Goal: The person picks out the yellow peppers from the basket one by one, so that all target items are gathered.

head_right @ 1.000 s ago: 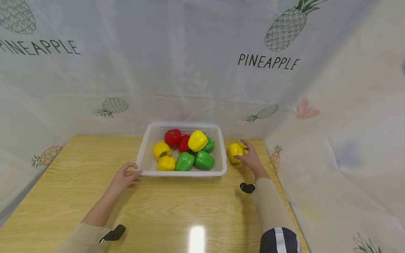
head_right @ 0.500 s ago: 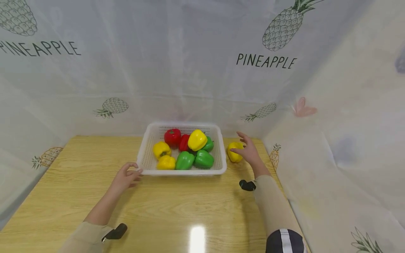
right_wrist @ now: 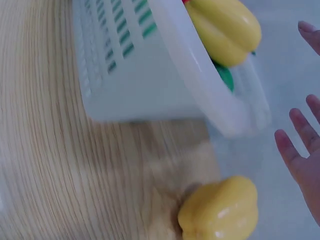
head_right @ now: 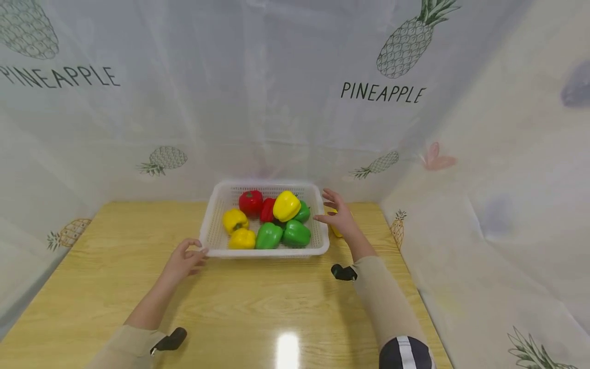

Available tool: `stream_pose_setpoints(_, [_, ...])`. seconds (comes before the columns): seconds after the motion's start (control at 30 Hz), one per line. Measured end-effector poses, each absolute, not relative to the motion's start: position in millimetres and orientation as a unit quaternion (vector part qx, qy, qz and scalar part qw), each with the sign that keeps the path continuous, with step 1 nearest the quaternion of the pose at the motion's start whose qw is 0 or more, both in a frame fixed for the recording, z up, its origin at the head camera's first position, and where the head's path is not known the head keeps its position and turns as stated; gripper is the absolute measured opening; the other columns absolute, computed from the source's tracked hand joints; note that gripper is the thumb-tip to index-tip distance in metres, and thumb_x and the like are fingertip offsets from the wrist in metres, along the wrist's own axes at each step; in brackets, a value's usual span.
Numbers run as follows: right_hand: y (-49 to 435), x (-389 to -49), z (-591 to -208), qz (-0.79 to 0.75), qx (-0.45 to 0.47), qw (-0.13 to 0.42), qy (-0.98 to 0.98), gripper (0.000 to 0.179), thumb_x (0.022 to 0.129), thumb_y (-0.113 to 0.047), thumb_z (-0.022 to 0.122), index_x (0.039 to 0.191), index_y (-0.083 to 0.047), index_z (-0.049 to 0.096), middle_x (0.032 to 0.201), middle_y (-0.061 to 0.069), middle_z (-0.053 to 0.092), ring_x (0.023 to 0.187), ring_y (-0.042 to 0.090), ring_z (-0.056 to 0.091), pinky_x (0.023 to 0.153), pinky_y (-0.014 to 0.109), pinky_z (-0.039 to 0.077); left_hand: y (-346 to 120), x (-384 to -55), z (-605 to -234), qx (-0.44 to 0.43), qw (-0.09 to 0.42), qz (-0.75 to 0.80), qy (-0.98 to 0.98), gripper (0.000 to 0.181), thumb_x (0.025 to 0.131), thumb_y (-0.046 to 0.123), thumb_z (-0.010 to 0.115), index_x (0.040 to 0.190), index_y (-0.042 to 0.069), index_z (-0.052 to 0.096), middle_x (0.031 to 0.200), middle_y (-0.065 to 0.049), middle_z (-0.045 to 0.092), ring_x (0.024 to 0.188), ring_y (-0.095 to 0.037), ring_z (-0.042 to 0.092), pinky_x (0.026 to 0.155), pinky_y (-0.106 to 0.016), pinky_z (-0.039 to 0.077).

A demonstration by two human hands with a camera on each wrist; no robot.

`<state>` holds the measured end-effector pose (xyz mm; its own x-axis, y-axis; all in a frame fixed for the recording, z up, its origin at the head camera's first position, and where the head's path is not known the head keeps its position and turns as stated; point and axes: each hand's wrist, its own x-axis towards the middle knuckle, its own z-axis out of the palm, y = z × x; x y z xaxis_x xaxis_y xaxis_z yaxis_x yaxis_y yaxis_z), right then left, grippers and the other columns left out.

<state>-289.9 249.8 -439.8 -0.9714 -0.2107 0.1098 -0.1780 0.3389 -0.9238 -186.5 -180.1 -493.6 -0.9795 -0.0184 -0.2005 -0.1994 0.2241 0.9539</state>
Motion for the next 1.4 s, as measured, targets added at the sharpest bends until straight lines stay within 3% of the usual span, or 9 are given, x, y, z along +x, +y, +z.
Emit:
stream_pose_setpoints(0.3, [217.2,-285.5,-433.2,-0.599,-0.133,0.041,0.788,0.083,0.086,0.007,0.070,0.153,-0.009,0.024,0.152,0.024,0.029,0.135,0.044,0.032,0.105,0.057,0.032,-180.3,-185.8,-496.5,-0.072,0.074,0.623,0.775,0.033,0.098,0.027,0.061,0.118,0.008,0.044,0.100,-0.015,0.069,0.082,-0.028,0.065,0.073,-0.045,0.052])
stream_pose_setpoints(0.6, [196.7,-298.6,-439.5,-0.576,-0.108,0.060,0.808,0.081,0.086,-0.006,0.075,0.153,-0.015,0.030,0.152,0.015,0.034,0.134,0.040,0.036,0.103,0.054,0.038,-179.7,-185.0,-494.3,-0.074,0.073,0.621,0.777,0.032,0.098,0.027,0.061,0.117,0.008,0.044,0.101,-0.017,0.069,0.083,-0.029,0.065,0.073,-0.045,0.052])
stream_pose_setpoints(0.9, [181.4,-310.2,-443.4,-0.571,-0.067,0.083,0.814,0.079,0.087,-0.014,0.077,0.152,-0.015,0.033,0.151,0.017,0.035,0.135,0.041,0.035,0.103,0.053,0.038,-179.6,-185.3,-496.4,-0.072,0.078,0.619,0.778,0.030,0.099,0.028,0.061,0.115,0.009,0.044,0.107,-0.024,0.067,0.091,-0.038,0.063,0.075,-0.047,0.052])
stream_pose_setpoints(1.4, [167.1,-329.8,-450.3,-0.539,-0.009,0.091,0.837,0.064,0.086,-0.018,0.077,0.142,-0.015,0.047,0.149,0.019,0.038,0.134,0.036,0.037,0.106,0.052,0.034,-179.1,-183.7,-490.9,-0.072,0.073,0.617,0.780,0.031,0.099,0.027,0.060,0.117,0.008,0.044,0.101,-0.017,0.069,0.086,-0.031,0.064,0.072,-0.044,0.052])
